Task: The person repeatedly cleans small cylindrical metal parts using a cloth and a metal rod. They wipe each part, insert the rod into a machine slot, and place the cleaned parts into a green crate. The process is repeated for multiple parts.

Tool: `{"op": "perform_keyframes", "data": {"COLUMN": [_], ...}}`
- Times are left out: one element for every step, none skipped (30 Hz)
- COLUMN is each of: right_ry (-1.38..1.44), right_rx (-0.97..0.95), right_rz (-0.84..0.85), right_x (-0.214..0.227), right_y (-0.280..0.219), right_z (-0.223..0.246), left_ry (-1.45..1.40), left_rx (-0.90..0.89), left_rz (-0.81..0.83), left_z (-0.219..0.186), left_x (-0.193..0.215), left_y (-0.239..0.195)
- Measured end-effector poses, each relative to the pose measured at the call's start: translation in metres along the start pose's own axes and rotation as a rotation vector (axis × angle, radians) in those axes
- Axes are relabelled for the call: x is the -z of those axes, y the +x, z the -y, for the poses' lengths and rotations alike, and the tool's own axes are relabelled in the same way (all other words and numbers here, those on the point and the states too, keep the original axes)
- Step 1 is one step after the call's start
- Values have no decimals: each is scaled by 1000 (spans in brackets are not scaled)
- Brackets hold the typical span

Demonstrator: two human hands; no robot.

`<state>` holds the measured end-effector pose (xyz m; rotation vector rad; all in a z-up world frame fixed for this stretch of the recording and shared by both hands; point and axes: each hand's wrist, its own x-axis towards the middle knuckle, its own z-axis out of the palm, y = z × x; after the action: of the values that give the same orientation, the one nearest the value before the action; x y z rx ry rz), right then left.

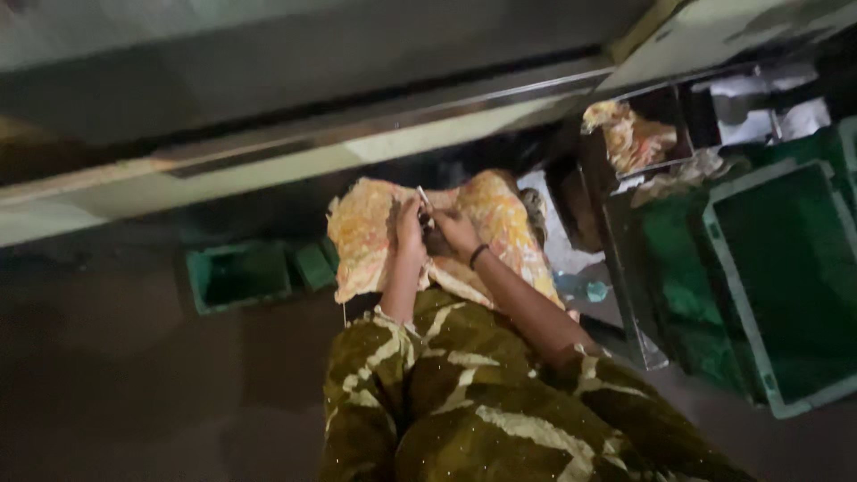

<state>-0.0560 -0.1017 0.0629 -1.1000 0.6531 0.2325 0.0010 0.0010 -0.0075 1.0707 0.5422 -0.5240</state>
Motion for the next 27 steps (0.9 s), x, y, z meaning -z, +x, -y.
{"op": "perform_keyframes", "data": {"right_ry": [-10, -21, -38, -55, -72, -112, -151, -192, -219, -246, -273, -227, -180, -134, -94, -54, -14, 6, 25, 45, -7, -58, -109, -146, -182, -218, -181], "right_rx": [-13, -20, 4, 35, 66, 97, 128, 162, 156, 145, 134, 104, 74, 48, 53, 59, 65, 65, 65, 68, 100, 131, 162, 144, 126, 106, 117], "right_rz": [-11, -18, -20, -19, -18, -19, -19, -21, -51, -83, -114, -102, -91, -79, -46, -14, 18, 21, 24, 27, 1, -26, -53, -88, -123, -158, -142], "right_x": [2, 2, 3, 3, 3, 3, 2, 3, 4, 4, 3, 3, 3, 2, 2, 2, 3, 2, 2, 2, 3, 3, 4, 5, 7, 7, 7], "right_y": [-1, 0, -2, -1, -1, 0, 1, 2, 4, 2, 0, -2, -4, -4, -5, -6, -7, -7, -7, -5, -3, -1, 2, 5, 7, 9, 11], "right_z": [-2, -3, -5, -5, -6, -6, -6, -4, -2, -3, -4, -4, -4, -1, 1, 3, 4, 4, 4, 3, 2, 1, -1, -1, -2, -2, -2], "left_ry": [26, 11, -5, -22, -25, -29, -32, -35, -38, -41, -24, -8, 9, 4, 0, -5, -18, -32, -45, -63, -81, -98, -73, -48, -23, -21, -19], "left_rx": [-14, -27, -40, -59, -46, -35, -23, -40, -56, -69, -59, -49, -39, -70, -102, -135, -126, -118, -109, -80, -50, -19, -47, -76, -106, -103, -100], "left_rz": [10, 24, 38, 56, 44, 36, 27, 29, 30, 28, 19, 7, -6, 11, 27, 44, 44, 45, 46, 49, 53, 57, 54, 52, 49, 54, 59], "left_z": [4, 6, 9, 9, 9, 8, 7, 6, 5, 6, 6, 6, 7, 6, 5, 5, 4, 4, 4, 3, 3, 2, 3, 3, 3, 3, 3], "left_x": [3, 5, 6, 7, 8, 8, 7, 4, 2, 3, 3, 4, 6, 5, 5, 4, 3, 3, 3, 2, 3, 3, 3, 2, 1, 1, 0], "left_y": [0, 0, 0, 1, -1, -1, -1, 0, 2, 0, 0, 0, -1, 0, 0, 0, -1, -2, -3, -4, -5, -6, -6, -5, -4, -3, -3]}}
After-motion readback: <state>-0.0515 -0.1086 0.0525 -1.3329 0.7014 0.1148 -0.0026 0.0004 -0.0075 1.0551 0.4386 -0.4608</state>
